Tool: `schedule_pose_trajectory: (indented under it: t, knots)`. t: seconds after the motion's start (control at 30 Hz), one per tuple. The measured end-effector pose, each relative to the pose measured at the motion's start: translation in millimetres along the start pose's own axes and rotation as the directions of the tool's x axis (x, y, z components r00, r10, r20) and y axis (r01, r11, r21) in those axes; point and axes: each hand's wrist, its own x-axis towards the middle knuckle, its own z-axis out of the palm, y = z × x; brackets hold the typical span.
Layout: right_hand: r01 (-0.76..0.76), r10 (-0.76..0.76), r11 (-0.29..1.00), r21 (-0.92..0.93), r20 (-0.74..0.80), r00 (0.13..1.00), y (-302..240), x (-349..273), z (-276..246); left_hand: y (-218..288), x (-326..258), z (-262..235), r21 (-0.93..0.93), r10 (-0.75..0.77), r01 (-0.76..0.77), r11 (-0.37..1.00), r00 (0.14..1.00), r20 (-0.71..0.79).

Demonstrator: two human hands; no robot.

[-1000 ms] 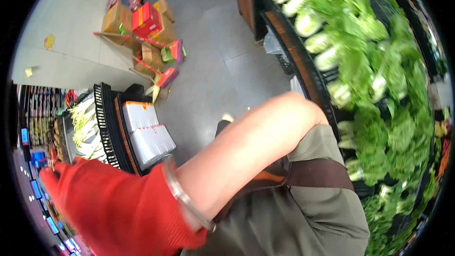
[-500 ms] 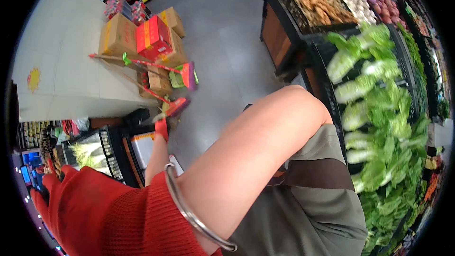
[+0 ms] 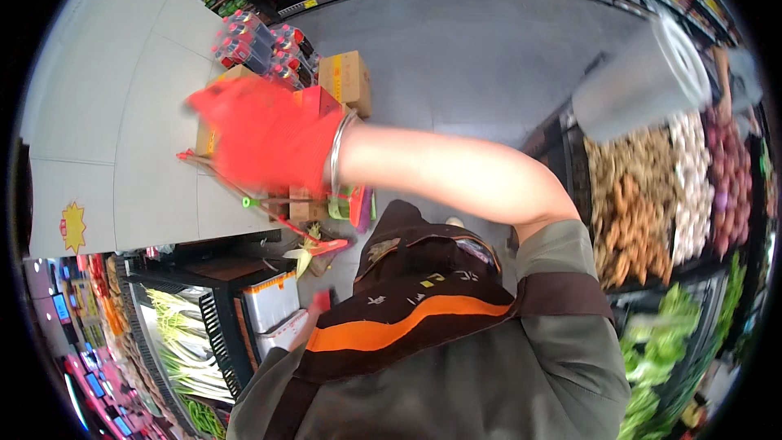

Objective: The person carries a bundle of bok choy to a produce display and arranges it on the shelf. They then return to a preparation area, where they repeatedly pick up bok choy from a large white bin, trim the ends, and place the vegetables into a plastic bag. The person also uses a spray bottle to mist the vegetables with water.

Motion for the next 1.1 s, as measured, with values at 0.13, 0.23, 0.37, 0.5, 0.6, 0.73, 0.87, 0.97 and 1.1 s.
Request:
schedule_pose_trajectory:
  t: [0.13,0.23,0.37,0.5,0.6,0.73,0.87,0.97,1.1]
  knots:
    - [-0.408,0.45,0.866,-0.288,0.097,0.888,206,46,-15,-34,-4,11,-0.263,-0.432,0.442,0.857,0.896,0.099]
    - [-0.734,0.731,0.678,-0.035,0.141,0.668,337,72,-29,-13,18,20,-0.383,-0.596,0.612,0.692,0.784,0.175]
    - [-0.85,0.855,0.515,-0.109,0.14,0.5,445,121,-68,78,113,33,-0.456,-0.628,0.66,0.596,0.738,0.247]
    - [-0.842,0.901,0.434,-0.321,0.162,0.403,533,166,-95,279,262,28,-0.553,-0.282,0.377,0.743,0.926,0.251]
    - [-0.564,0.83,0.507,-0.651,0.195,0.522,614,184,-132,586,300,12,-0.591,0.355,-0.17,0.788,0.911,0.212]
    - [-0.275,0.826,0.458,-0.845,0.29,0.484,714,240,-177,872,213,-20,-0.496,0.724,-0.53,0.688,0.451,0.523]
    - [-0.055,0.794,0.492,-0.869,0.422,0.438,845,323,-220,991,201,-9,-0.739,0.952,-0.671,0.056,-0.187,0.242]
    - [0.066,0.701,0.477,-0.876,0.424,0.573,974,383,-246,1055,225,-31,-0.659,0.96,-0.75,0.053,-0.144,0.24]
    - [0.157,0.718,0.604,-0.782,0.619,0.318,1011,543,-166,1125,312,-58,-0.475,0.984,-0.868,0.147,0.08,0.158]
